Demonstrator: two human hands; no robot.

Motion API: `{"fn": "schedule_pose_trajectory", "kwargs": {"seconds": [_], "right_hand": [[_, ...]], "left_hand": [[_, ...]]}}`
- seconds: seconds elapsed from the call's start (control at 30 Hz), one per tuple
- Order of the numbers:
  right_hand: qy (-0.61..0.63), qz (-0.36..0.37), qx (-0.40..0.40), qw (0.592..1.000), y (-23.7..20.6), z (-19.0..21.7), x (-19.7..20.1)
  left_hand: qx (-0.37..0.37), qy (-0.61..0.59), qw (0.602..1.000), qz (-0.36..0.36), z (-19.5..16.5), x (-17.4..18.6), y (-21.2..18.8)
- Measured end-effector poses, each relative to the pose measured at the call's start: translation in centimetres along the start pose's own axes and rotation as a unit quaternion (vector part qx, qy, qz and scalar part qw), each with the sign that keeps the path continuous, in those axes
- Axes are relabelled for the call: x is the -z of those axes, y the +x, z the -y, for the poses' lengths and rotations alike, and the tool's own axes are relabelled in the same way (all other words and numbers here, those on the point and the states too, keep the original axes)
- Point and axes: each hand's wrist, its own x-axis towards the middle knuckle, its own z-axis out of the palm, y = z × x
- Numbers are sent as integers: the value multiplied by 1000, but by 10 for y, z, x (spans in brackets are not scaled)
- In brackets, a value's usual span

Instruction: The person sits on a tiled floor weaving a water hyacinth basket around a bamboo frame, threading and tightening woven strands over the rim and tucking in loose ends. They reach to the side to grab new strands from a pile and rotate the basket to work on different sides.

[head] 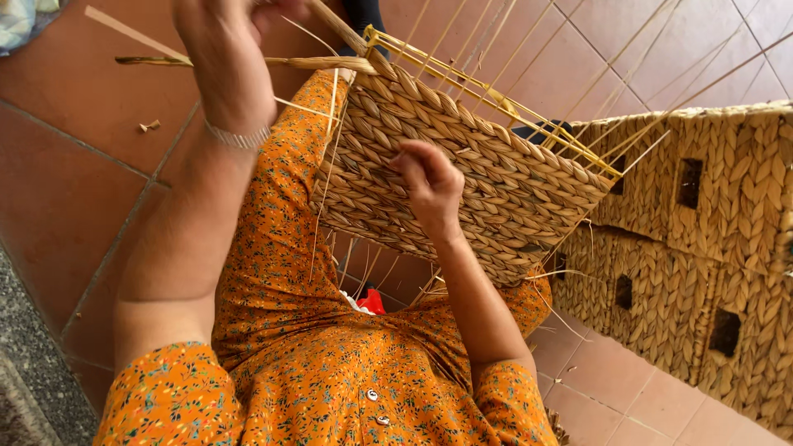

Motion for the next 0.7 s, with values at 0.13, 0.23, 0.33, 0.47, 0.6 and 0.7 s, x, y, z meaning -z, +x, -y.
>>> {"fn": "schedule_pose_trajectory", "kwargs": {"seconds": [0.13,0.23,0.33,0.47,0.6,0.7], "right_hand": [[260,23,-191,946,29,15,7],[337,75,-243,906,53,27,11],[274,105,-216,931,62,32,14],[91,83,-162,979,58,28,20],[-150,53,-82,984,51,23,26],[-118,41,-86,988,52,20,27]], "left_hand": [[-81,210,961,159,-32,-57,-65],[-215,320,884,265,-25,-67,-92],[-170,332,888,269,-21,-55,-102],[82,321,929,166,-9,-33,-86],[337,105,934,56,27,-16,-59],[227,29,973,24,47,-12,-60]]}}
